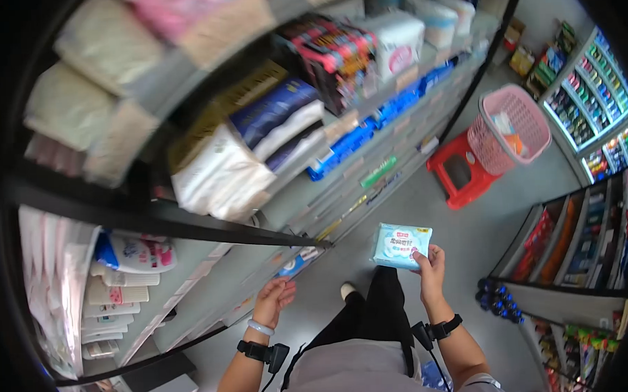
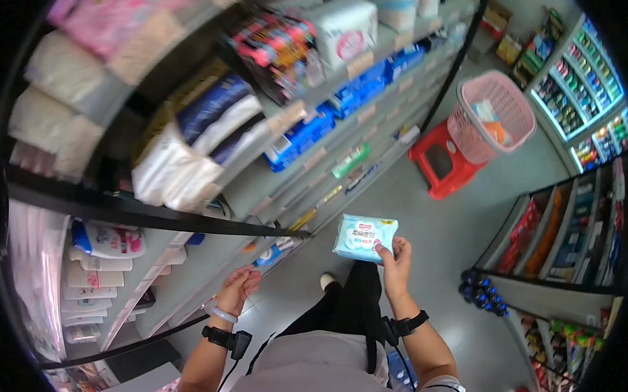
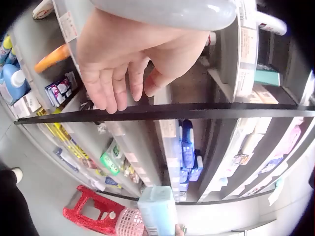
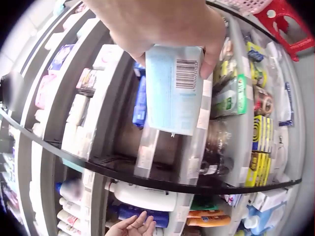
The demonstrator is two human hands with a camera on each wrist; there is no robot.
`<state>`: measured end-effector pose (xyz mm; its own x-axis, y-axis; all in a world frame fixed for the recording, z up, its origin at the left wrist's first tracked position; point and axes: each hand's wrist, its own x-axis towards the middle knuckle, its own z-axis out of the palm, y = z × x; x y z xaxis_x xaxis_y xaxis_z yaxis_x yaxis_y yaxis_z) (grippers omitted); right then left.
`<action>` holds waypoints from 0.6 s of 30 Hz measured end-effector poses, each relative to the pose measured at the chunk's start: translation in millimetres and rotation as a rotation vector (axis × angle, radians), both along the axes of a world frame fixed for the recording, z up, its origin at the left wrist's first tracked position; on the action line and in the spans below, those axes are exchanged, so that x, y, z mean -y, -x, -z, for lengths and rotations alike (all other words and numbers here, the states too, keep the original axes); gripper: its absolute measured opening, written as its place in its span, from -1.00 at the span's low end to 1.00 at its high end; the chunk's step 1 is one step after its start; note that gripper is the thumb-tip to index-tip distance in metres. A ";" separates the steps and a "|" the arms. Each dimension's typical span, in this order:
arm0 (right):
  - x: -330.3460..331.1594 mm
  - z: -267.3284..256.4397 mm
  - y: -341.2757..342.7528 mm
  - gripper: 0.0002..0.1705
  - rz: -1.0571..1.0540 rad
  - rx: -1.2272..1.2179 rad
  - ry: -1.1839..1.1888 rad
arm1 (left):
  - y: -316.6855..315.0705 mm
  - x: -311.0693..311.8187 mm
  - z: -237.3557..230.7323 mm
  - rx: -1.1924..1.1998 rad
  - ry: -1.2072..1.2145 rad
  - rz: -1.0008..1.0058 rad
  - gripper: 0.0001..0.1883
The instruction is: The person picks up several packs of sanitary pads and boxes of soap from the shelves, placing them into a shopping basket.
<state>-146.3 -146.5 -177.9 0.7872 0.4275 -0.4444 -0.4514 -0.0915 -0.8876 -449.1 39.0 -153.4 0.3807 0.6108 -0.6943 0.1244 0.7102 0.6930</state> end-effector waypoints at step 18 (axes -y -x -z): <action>-14.7 85.5 2.2 -0.48 -0.026 -0.181 -0.076 | -50.0 30.2 41.8 -0.245 0.095 0.188 -0.74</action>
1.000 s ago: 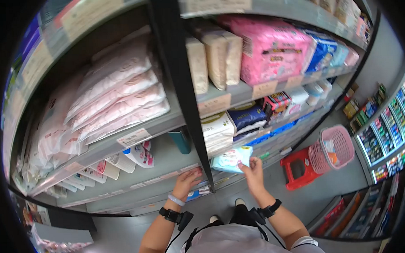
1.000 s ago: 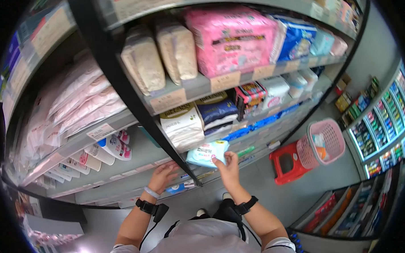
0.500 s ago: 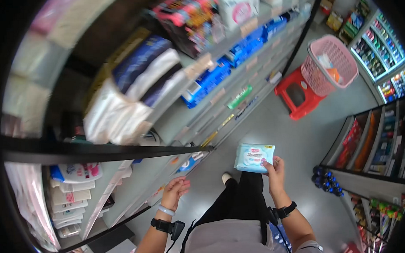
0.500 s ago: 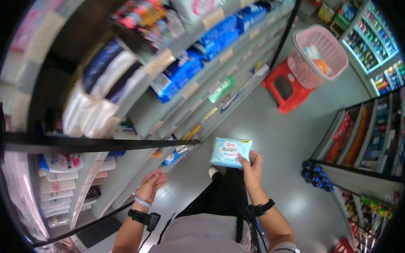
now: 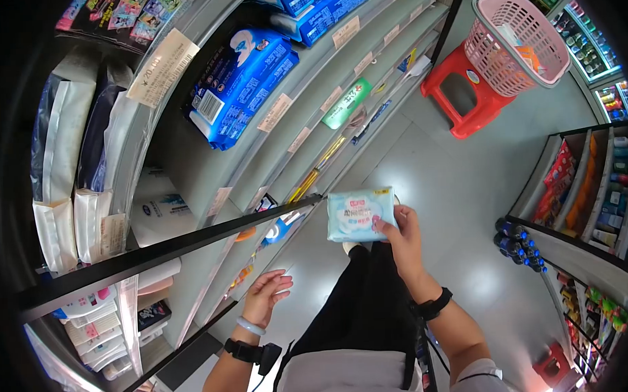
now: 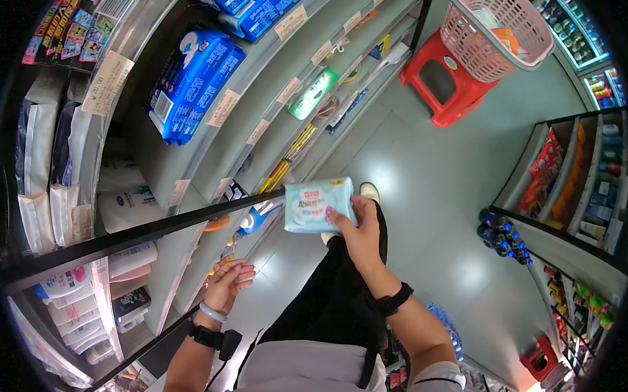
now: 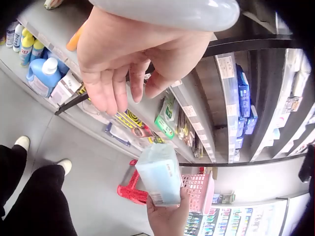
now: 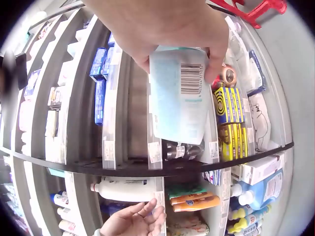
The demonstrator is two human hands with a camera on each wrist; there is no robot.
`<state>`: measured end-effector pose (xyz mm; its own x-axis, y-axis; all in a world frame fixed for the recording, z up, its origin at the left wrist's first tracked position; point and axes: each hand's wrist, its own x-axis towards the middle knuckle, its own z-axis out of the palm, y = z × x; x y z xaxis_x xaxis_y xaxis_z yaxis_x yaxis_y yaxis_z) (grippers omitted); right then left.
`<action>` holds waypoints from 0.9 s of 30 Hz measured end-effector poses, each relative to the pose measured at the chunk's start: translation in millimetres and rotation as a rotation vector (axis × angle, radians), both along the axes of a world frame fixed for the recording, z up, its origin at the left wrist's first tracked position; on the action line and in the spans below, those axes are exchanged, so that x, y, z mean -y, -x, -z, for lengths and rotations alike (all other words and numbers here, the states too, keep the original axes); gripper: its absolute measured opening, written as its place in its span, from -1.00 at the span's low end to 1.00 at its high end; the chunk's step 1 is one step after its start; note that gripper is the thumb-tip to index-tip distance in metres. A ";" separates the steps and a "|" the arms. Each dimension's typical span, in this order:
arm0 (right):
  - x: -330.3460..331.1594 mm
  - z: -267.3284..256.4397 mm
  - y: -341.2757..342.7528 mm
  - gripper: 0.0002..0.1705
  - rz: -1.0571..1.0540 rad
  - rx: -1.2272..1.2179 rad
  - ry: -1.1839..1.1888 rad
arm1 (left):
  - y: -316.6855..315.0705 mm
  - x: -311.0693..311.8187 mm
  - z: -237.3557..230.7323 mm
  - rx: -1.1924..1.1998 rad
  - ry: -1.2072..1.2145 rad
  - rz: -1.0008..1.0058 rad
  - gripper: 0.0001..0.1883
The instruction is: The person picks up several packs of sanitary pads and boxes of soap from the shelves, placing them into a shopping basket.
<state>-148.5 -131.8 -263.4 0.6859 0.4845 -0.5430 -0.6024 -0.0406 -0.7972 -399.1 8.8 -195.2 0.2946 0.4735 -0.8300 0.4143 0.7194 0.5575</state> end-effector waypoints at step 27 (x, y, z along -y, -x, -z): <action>-209.9 -37.6 -9.6 -0.28 -0.536 0.505 -0.130 | 7.8 -107.5 9.3 0.196 -0.383 -0.326 -0.65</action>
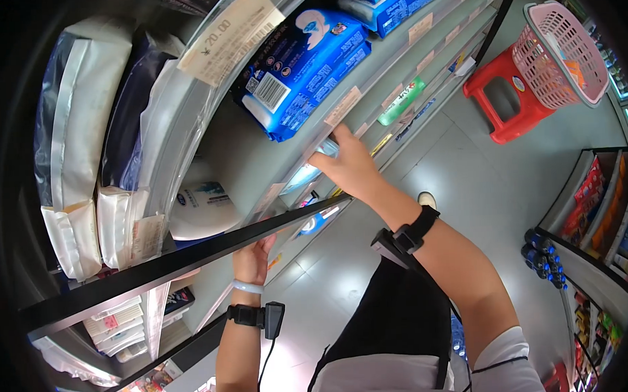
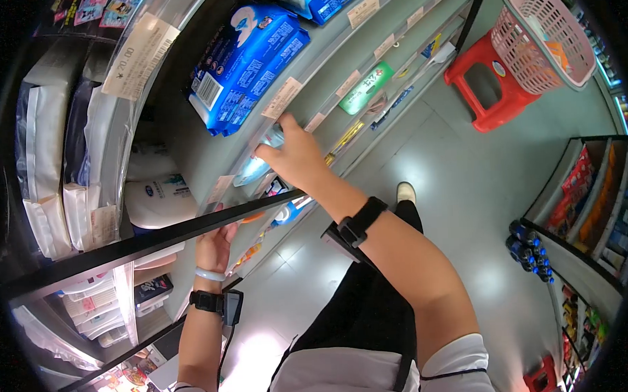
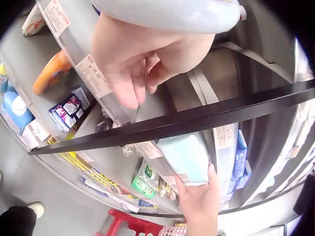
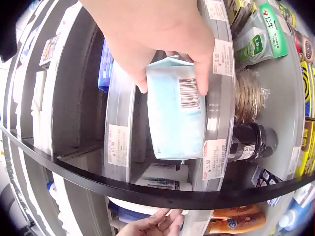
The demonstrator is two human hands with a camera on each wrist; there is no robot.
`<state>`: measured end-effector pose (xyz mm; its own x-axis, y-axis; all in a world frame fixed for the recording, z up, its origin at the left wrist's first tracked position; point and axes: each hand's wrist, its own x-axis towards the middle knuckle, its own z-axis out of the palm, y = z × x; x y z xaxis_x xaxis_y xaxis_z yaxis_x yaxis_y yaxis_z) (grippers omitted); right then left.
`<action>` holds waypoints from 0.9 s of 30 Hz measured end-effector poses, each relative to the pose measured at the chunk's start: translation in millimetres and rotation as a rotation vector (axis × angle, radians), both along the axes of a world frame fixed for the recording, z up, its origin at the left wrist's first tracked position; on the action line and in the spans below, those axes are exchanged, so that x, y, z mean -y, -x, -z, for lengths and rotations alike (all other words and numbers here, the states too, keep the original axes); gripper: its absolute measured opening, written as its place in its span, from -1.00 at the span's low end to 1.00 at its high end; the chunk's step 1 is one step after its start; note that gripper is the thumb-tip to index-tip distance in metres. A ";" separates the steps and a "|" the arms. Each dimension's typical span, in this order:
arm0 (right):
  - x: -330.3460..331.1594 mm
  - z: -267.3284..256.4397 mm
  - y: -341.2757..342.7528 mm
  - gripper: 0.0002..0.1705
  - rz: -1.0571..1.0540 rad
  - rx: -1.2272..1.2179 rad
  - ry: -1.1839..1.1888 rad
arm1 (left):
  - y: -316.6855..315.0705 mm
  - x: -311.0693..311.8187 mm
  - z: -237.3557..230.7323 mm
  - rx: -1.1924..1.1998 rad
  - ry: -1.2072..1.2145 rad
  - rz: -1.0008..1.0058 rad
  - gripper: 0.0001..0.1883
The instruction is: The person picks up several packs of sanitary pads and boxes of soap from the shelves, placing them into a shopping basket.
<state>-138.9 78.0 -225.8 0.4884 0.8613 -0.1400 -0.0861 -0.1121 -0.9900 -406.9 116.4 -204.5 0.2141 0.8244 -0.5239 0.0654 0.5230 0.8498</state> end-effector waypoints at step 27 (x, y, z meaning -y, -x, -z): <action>-10.6 10.6 15.7 -0.54 -0.308 0.297 0.123 | -24.8 -11.9 3.3 0.133 -0.003 0.172 -0.46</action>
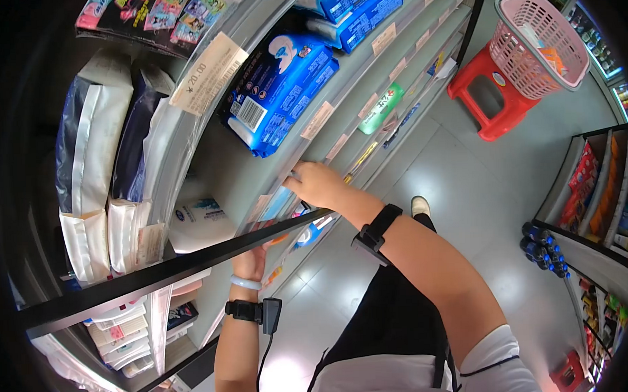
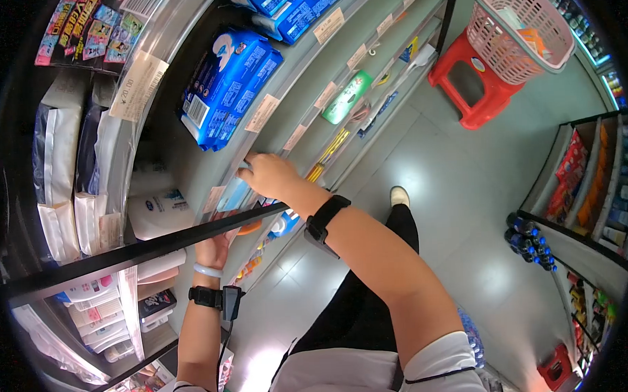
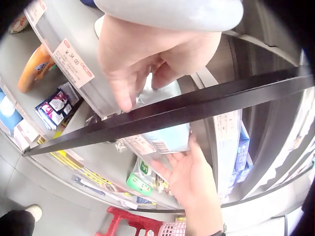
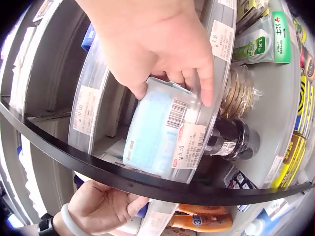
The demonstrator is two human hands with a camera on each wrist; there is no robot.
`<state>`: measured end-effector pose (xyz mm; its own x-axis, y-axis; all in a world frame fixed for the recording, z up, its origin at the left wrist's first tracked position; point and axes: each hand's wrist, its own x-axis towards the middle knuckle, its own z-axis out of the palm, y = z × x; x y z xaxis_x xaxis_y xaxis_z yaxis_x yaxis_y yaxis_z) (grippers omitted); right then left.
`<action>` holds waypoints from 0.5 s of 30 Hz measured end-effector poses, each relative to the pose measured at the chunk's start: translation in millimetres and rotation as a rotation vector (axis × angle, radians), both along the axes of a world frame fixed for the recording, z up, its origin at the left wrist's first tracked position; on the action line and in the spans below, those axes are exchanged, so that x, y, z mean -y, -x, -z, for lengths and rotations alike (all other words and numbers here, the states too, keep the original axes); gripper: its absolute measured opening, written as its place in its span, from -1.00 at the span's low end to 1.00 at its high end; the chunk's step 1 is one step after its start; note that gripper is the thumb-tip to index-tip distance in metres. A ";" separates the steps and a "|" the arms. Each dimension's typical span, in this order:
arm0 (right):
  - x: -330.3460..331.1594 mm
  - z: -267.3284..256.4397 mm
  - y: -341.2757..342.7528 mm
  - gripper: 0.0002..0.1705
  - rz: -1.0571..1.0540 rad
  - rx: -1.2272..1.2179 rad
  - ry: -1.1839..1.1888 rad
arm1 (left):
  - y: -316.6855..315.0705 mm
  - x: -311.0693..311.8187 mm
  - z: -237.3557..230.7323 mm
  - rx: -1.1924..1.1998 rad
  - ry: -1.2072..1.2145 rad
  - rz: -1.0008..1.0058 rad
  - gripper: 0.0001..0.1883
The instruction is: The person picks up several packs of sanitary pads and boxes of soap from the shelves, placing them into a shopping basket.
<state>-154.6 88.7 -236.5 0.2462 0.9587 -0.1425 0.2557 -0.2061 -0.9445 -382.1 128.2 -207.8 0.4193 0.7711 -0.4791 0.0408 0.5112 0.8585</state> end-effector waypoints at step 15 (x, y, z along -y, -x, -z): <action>3.4 -3.5 9.4 -0.55 0.008 0.026 -0.013 | 5.6 4.0 -2.1 -0.060 0.020 -0.075 -0.54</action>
